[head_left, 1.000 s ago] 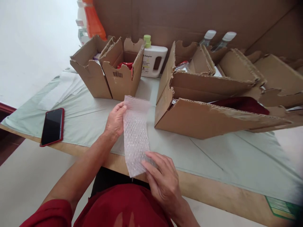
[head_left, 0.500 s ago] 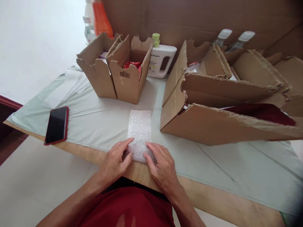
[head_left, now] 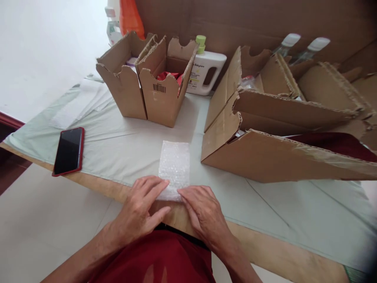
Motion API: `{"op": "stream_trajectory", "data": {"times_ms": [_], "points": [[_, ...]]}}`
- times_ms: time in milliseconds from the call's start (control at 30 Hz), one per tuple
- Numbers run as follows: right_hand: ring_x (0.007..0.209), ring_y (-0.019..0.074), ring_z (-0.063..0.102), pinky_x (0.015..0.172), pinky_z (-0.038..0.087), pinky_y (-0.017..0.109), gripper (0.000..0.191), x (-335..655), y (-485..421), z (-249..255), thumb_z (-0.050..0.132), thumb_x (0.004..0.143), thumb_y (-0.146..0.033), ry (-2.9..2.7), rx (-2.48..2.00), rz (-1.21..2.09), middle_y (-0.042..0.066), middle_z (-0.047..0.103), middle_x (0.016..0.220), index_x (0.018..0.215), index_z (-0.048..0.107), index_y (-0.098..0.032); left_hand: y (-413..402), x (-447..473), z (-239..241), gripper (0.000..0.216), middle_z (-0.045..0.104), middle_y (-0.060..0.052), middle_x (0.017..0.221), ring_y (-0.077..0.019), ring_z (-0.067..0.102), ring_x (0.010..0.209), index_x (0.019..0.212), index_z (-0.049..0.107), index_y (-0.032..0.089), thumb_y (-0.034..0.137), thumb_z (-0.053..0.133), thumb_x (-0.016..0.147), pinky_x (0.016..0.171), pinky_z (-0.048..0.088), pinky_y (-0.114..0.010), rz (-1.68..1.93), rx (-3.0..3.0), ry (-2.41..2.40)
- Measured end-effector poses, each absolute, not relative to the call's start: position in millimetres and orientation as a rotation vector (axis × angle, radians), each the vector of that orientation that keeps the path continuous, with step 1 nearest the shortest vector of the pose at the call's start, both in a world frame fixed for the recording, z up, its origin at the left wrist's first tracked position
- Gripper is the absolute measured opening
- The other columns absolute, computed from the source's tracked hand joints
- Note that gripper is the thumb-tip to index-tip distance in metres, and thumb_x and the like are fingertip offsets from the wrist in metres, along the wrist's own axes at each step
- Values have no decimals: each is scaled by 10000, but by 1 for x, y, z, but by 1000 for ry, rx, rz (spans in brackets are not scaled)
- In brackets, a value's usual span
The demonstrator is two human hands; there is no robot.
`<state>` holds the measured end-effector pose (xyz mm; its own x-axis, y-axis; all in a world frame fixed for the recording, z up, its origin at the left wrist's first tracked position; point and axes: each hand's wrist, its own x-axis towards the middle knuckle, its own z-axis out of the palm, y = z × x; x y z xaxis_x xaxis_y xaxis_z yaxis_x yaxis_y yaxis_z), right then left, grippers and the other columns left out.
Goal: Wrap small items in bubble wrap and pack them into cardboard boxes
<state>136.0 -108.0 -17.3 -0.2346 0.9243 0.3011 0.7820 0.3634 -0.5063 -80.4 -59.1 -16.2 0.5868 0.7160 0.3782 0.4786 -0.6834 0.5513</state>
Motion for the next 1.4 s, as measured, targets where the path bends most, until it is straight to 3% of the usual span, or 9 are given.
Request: {"op": "stream_trajectory", "data": {"times_ms": [100, 167, 300, 467, 700, 900, 1167, 1267, 1400], "points": [[818, 196, 684, 773, 523, 362, 259, 137, -112, -12, 473, 1020, -134, -2012, -1512, 468, 36, 773, 926, 1117, 701, -209, -62, -81, -19, 376, 700, -53, 911, -235, 643, 856, 1339, 578, 227, 136, 552, 974, 788, 490, -375, 791, 2381, 956], [908, 219, 686, 808, 519, 375, 232, 137, -116, -11, 502, 1014, -153, -1958, -1565, 342, 69, 764, 1025, 1150, 686, -189, -58, -77, -23, 338, 681, -35, 830, -223, 630, 779, 1312, 592, 208, 153, 543, 982, 728, 492, -358, 777, 2340, 1011], [1119, 290, 629, 917, 476, 445, 235, 136, -121, -13, 572, 980, -159, -1981, -1578, 31, 140, 694, 1228, 1199, 655, -184, -44, -66, -28, 335, 694, -96, 977, -256, 655, 872, 1292, 617, 177, 166, 544, 965, 768, 534, -390, 723, 2319, 1115], [1114, 293, 645, 919, 482, 464, 265, 137, -116, -16, 551, 975, -116, -2082, -1511, 115, 98, 744, 1142, 1209, 643, -198, -46, -70, -23, 345, 619, -166, 1267, -315, 604, 1165, 1293, 618, 189, 196, 604, 948, 979, 504, -474, 840, 2343, 1046], [1027, 255, 664, 870, 528, 430, 255, 141, -123, -12, 527, 1019, -193, -1949, -1550, 260, 93, 731, 1116, 1253, 624, -226, -47, -75, -20, 364, 704, -74, 959, -255, 627, 916, 1318, 598, 224, 149, 553, 964, 864, 505, -429, 785, 2316, 920], [1144, 312, 618, 951, 474, 494, 295, 132, -122, -19, 594, 974, -201, -2069, -1563, 39, 142, 689, 1255, 1268, 620, -190, -30, -62, -30, 301, 693, -123, 1094, -302, 628, 1015, 1243, 675, 213, 227, 573, 960, 909, 514, -476, 854, 2329, 1160], [917, 212, 685, 812, 551, 346, 204, 132, -113, -19, 593, 992, -195, -1586, -1574, 306, 48, 742, 1001, 1174, 667, -250, -74, -68, -24, 658, 653, -140, 1343, -291, 650, 1200, 1478, 488, 243, 390, 737, 886, 1011, 539, -428, 932, 1101, 1109], [936, 198, 694, 814, 573, 307, 178, 130, -127, -14, 581, 991, -206, -1527, -1548, 533, 31, 740, 1004, 1109, 689, -282, -80, -58, -18, 866, 722, -116, 1194, -251, 692, 1094, 1586, 332, 225, 400, 774, 862, 998, 548, -385, 830, 847, 926], [1266, 269, 616, 1025, 544, 393, 406, 140, -150, -12, 684, 915, -270, -1460, -1588, 630, 88, 637, 1395, 1318, 634, -280, -82, -46, -3, 844, 726, -11, 873, -200, 708, 890, 1604, 321, 250, 412, 746, 894, 864, 582, -301, 722, 918, 900]]}}
